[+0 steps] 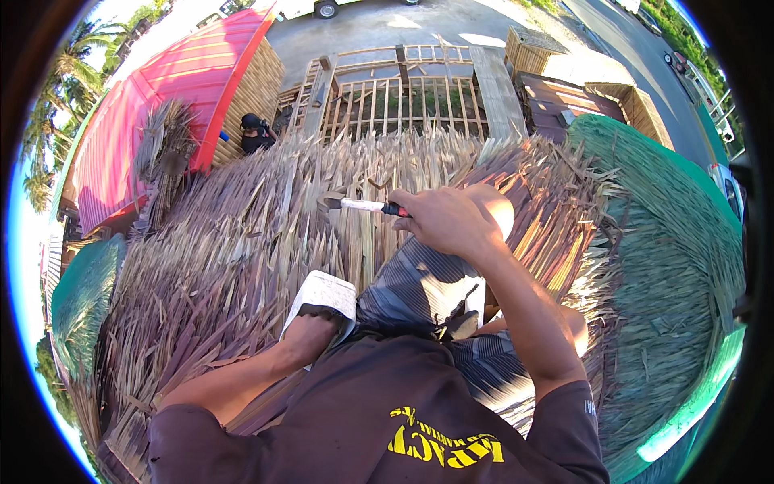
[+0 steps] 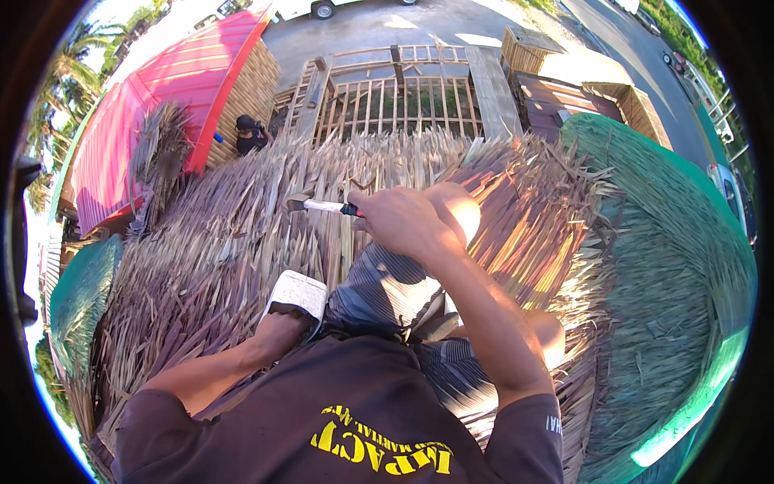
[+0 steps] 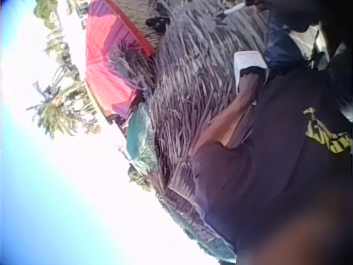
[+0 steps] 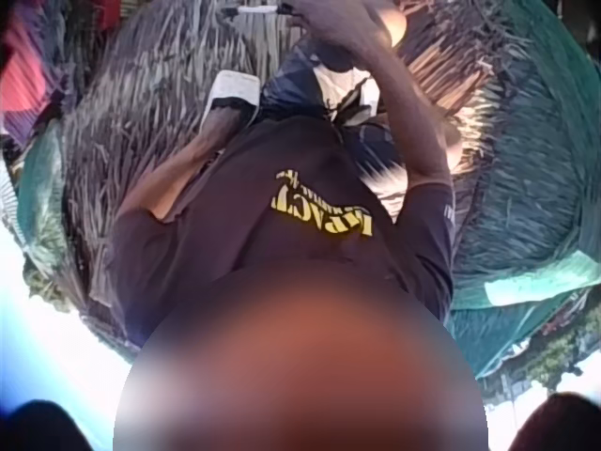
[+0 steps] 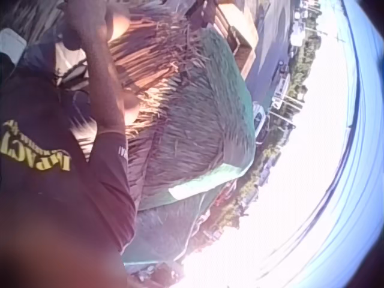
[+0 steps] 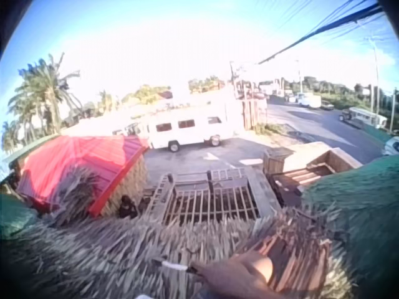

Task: The person secures thatched roof material to a wooden frame using a hammer and nails. They repeatedly position the thatch, place nails, and hammer them in while working on the roof surface.

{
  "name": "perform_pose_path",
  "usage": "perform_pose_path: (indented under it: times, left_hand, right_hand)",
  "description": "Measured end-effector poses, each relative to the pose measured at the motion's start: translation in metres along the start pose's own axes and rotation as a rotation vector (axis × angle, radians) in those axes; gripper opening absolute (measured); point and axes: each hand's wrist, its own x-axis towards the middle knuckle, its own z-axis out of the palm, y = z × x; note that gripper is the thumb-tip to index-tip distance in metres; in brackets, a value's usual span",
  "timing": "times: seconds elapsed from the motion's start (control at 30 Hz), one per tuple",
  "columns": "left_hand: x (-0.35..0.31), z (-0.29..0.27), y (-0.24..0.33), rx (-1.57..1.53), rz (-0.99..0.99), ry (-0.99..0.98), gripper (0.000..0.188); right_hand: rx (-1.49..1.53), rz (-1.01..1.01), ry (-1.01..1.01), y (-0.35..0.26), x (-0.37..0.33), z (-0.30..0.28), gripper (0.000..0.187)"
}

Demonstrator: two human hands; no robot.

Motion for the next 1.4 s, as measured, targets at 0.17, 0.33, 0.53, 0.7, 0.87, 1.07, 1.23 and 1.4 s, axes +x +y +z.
perform_pose_path:
  times: [0.17, 0.33, 0.53, 0.7, 0.87, 1.07, 1.23, 1.4]
  left_hand:
    - [-0.017, -0.046, 0.002, -0.105, 0.113, 0.009, 0.015]
    - [-0.019, -0.096, 0.001, -1.050, 0.121, 0.270, 0.016]
    - [0.064, -0.172, 0.015, -1.865, 0.234, 0.455, 0.021]
    - [0.114, -0.219, 0.038, -1.941, 0.348, 0.108, 0.020]
    - [0.175, -0.258, 0.050, -1.801, 0.496, -0.245, 0.029]
    - [0.322, -0.255, 0.044, -1.821, 0.342, -0.119, 0.027]
    - [0.456, -0.155, 0.034, -1.802, 0.049, 0.044, 0.020]
    - [0.525, -0.019, 0.060, -1.003, 0.215, 0.274, 0.017]
  right_hand:
    - [0.018, 0.004, 0.044, 0.002, -0.004, 0.001, 0.038]
    - [0.132, -0.031, 0.206, 0.008, -0.005, -0.003, 0.038]
    - [0.843, 0.071, 0.231, 0.009, -0.019, -0.021, 0.032]
    - [0.945, 0.120, 0.364, 0.020, -0.024, -0.039, 0.033]
    - [1.128, 0.258, 0.433, 0.062, -0.017, -0.048, 0.019]
    - [0.766, 0.449, 0.685, 0.169, -0.014, -0.009, 0.021]
    - [0.535, 1.017, 0.499, 0.235, -0.035, 0.117, 0.029]
    - [0.587, 1.223, 0.102, 0.245, -0.072, 0.244, 0.027]
